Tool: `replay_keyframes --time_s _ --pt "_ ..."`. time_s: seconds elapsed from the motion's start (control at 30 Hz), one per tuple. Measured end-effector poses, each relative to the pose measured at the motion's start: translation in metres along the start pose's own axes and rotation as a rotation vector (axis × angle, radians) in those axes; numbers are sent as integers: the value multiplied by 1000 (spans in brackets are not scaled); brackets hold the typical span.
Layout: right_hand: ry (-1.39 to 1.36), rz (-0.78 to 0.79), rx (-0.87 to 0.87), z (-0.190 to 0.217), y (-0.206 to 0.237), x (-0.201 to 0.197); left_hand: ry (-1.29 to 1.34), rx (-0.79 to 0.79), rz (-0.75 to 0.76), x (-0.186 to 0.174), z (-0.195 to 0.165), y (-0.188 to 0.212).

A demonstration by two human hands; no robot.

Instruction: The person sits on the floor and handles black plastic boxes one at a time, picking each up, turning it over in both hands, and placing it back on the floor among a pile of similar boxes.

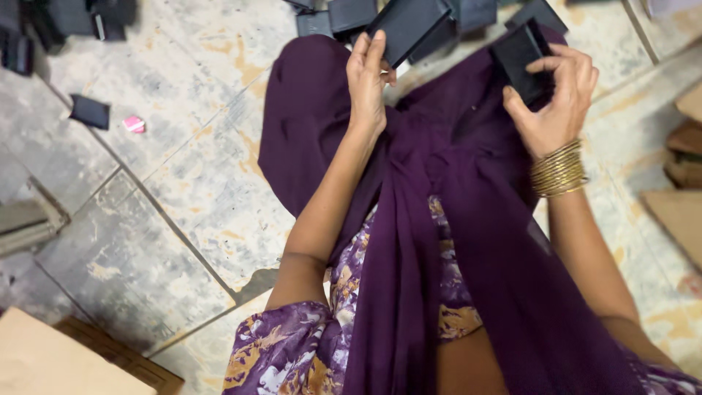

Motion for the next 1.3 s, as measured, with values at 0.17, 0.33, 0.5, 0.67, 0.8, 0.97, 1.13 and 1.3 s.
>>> replay_keyframes --time_s 0.17,0.33,0.5,0.67,0.8,0.97,1.13,1.3 --pt "96 134 -14 -17 26 -28 -106 -244 232 50 47 50" --pt "-1026 103 438 14 27 -14 -143 -543 430 83 88 118" --pt "-590 73 483 10 2 -27 -278 -565 495 87 110 126" --pt "285 50 -156 7 -16 -41 -346 -280 334 58 98 66" --pt "277 166 -115 -21 5 -12 -326 -195 351 52 96 50" --pt "-270 163 207 -20 14 3 -337 -80 535 76 95 74" --pt "-847 329 327 39 22 35 -178 -58 536 87 88 82" --pt "-619 335 533 26 26 42 -169 157 379 69 67 60"
Point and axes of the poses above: each hand's wrist, its own y-axis away from the middle knuckle, its own x-axis out of the palm, z = x × y, the point moved 10 cm from there along -y, towards the middle knuckle, and after that the axes turned 15 degrees about -z, right-handed, at the moved point
